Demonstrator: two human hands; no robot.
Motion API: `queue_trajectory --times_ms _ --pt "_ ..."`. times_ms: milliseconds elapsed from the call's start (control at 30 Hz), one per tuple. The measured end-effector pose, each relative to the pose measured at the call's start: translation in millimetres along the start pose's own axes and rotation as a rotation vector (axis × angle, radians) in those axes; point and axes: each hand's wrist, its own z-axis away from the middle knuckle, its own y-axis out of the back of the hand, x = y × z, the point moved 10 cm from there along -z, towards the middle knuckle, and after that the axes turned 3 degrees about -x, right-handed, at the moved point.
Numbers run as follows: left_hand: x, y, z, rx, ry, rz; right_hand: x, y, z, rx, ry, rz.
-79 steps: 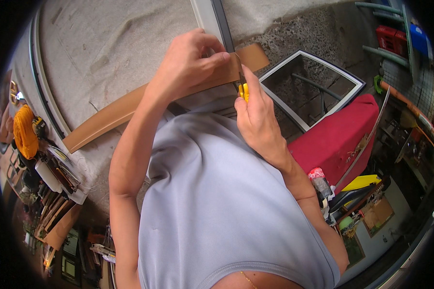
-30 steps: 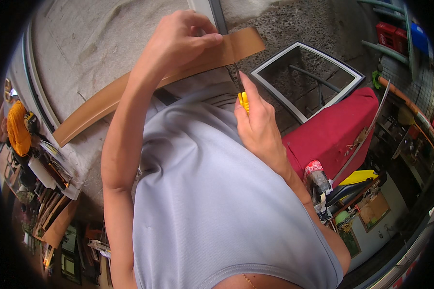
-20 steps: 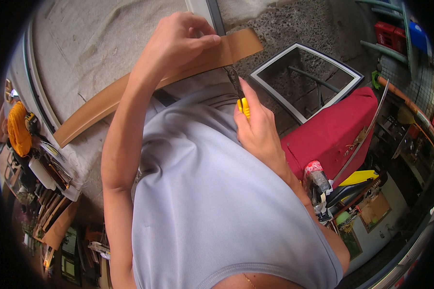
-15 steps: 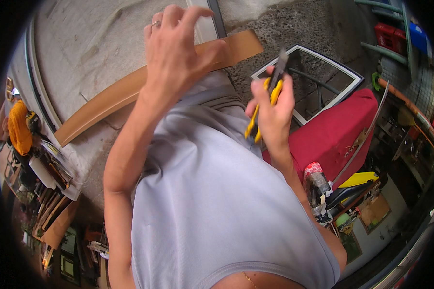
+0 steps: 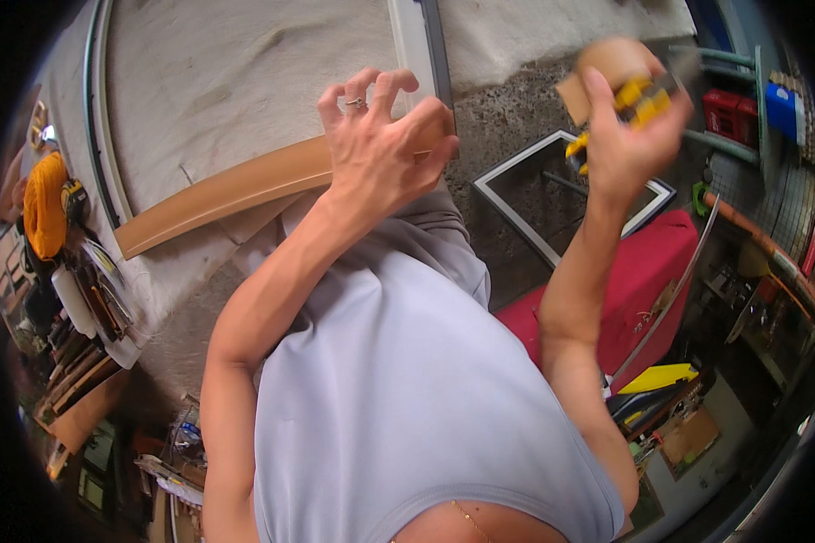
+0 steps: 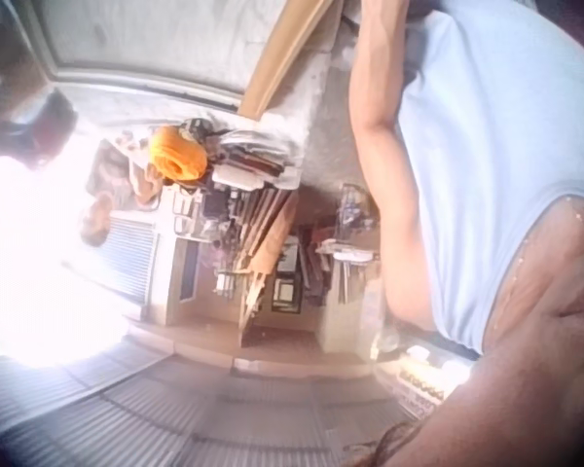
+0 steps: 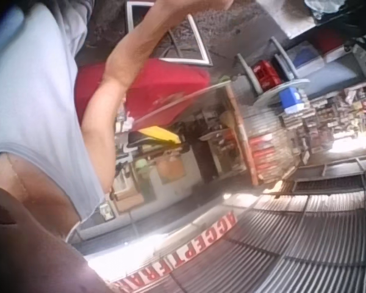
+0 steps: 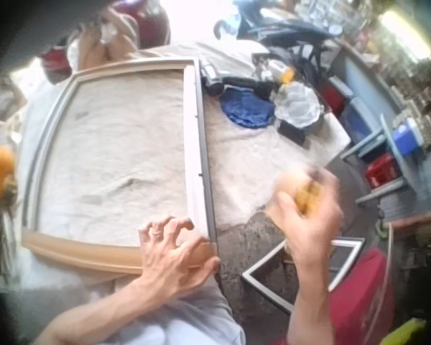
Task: The person assembles a rectangular frame by applying brown tape to its edges. They measure, cut, and press the tape along each side, then trim excess with a utility knife. The process is repeated for multiple sides of the frame.
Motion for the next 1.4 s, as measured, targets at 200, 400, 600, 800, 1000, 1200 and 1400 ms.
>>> queue_trajectory --times_ms 200,400,600,800,1000,1200,1400 --pt "-26 -3 1 -0.136 0.115 0.102 -41 -166 -54 -0.546 0.316 0.066" --pt "-42 -32 -12 -0.473 0.264 0.212 -47 -137 -52 -0.429 0.167 -0.197" --pt "-48 -44 -20 -0.602 0.178 0.385 -32 -93 58 -0.828 -0.349 -0.098" --pt "-46 -45 -23 -0.602 0.149 0.416 -48 -75 117 -0.861 -0.388 -0.161" --pt "-52 -51 -22 -0.681 0.221 0.451 -52 -79 116 -0.886 -0.372 -0.094" --pt "-52 -48 -24 -0.7 0.221 0.43 -57 -87 110 -0.93 -0.352 -0.018" --pt "-55 -50 -25 -0.699 0.248 0.448 -65 -84 114 -0.977 -0.34 0.063"
